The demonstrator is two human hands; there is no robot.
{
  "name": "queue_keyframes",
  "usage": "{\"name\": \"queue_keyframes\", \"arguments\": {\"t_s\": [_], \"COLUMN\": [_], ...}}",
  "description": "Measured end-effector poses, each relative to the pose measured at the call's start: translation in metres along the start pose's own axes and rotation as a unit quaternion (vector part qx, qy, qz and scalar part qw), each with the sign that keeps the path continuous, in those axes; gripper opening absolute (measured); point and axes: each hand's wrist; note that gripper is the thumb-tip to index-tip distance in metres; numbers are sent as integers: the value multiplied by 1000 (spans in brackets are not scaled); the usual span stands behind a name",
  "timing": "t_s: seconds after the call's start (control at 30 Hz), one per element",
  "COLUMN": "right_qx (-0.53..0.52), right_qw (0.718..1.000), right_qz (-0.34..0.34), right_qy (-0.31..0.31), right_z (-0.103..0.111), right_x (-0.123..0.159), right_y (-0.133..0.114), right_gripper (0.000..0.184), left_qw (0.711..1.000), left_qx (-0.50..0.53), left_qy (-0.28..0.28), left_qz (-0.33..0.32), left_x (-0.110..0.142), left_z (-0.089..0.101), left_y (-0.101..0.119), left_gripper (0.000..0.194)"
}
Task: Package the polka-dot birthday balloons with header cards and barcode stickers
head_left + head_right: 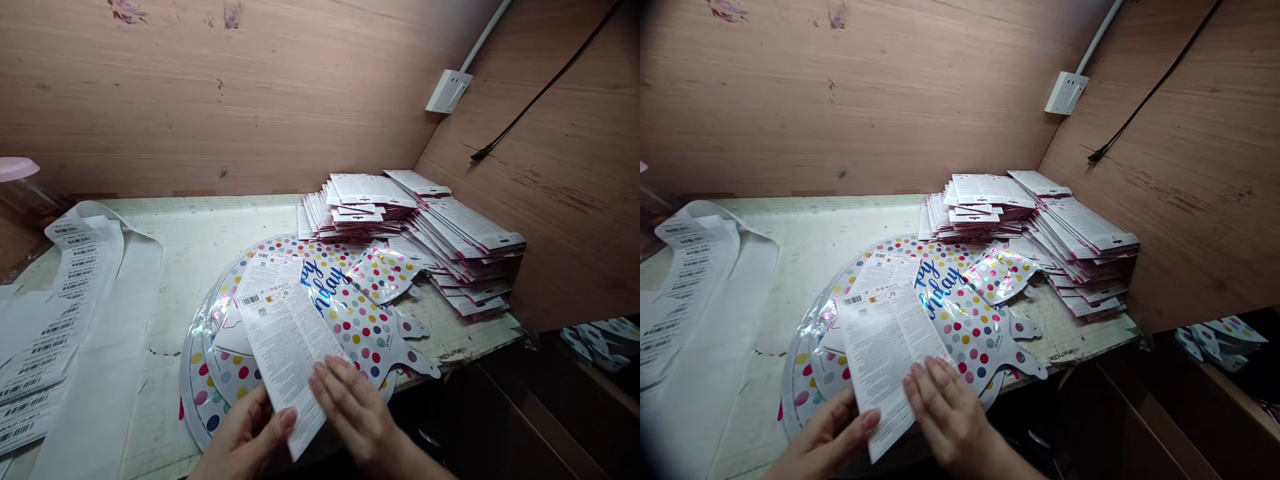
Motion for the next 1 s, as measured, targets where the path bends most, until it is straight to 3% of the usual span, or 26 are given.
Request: {"name": "queue_keyframes", "arguments": {"t_s": [0.07, 0.1, 0.13, 0.17, 0.2, 0.23, 0.27, 0.3, 0.37, 0.43, 0.5, 0.53, 0.6, 0.67, 0.7, 0.73, 0.77, 0.83, 0.9, 0.93, 1.0], "right_qx": [56, 121, 185, 239, 272, 292, 273, 259, 198, 139, 113, 110, 86, -23, -141, -286, -446, -653, -722, -737, -749], "right_qw": [996, 986, 968, 948, 936, 931, 935, 933, 940, 948, 943, 935, 911, 889, 862, 808, 725, 524, 376, 318, 237], "right_qz": [-12, -41, -84, -94, -111, -126, -186, -214, -257, -268, -286, -303, -351, -416, -458, -497, -518, -532, -543, -550, -568], "right_qy": [63, 111, 148, 186, 193, 180, 129, 129, 110, 98, 126, 152, 198, 189, 167, 132, 84, 128, 208, 232, 244], "right_z": [30, 48, 67, 86, 103, 118, 131, 140, 147, 145, 137, 132, 116, 93, 78, 61, 44, 12, -11, -19, -27], "right_x": [3, 8, 14, 21, 30, 41, 52, 63, 84, 98, 97, 90, 64, 28, 10, -8, -24, -49, -61, -63, -63], "right_y": [42, 69, 98, 128, 159, 190, 220, 248, 297, 330, 335, 324, 275, 197, 153, 111, 73, 16, -13, -20, -24], "right_gripper": [43, 44, 44, 41, 39, 41, 43, 42, 43, 44, 36, 31, 35, 39, 36, 32, 34, 42, 46, 46, 42], "left_qw": [997, 986, 954, 904, 858, 823, 798, 785, 777, 782, 796, 807, 843, 902, 928, 944, 950, 946, 941, 941, 941], "left_qx": [-42, -103, -189, -289, -368, -427, -470, -495, -511, -500, -474, -450, -359, -188, -84, 13, 93, 163, 148, 124, 68], "left_qy": [60, 132, 232, 312, 353, 368, 367, 359, 346, 346, 350, 355, 370, 366, 349, 324, 296, 280, 299, 310, 328], "left_qz": [4, 11, 28, 44, 59, 75, 88, 102, 123, 137, 140, 142, 150, 127, 98, 60, 21, -30, -50, -54, -55], "left_x": [-17, -28, -39, -51, -62, -72, -81, -88, -96, -99, -98, -97, -90, -81, -75, -69, -63, -52, -43, -40, -36], "left_z": [16, 28, 40, 52, 62, 70, 76, 79, 81, 81, 83, 84, 83, 75, 67, 57, 45, 19, -5, -14, -29], "left_y": [9, 11, 12, 12, 11, 10, 9, 8, 7, 9, 13, 15, 20, 25, 28, 29, 30, 27, 17, 10, -6], "left_gripper": [55, 61, 69, 82, 90, 94, 96, 95, 89, 81, 73, 68, 56, 49, 50, 55, 63, 75, 73, 68, 60]}}
Point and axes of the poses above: each hand's wrist, its own x-axis away from the middle knuckle, its own z-axis out of the back of the hand, y = z × x, and after that the axes turned 3 degrees about z, right-handed
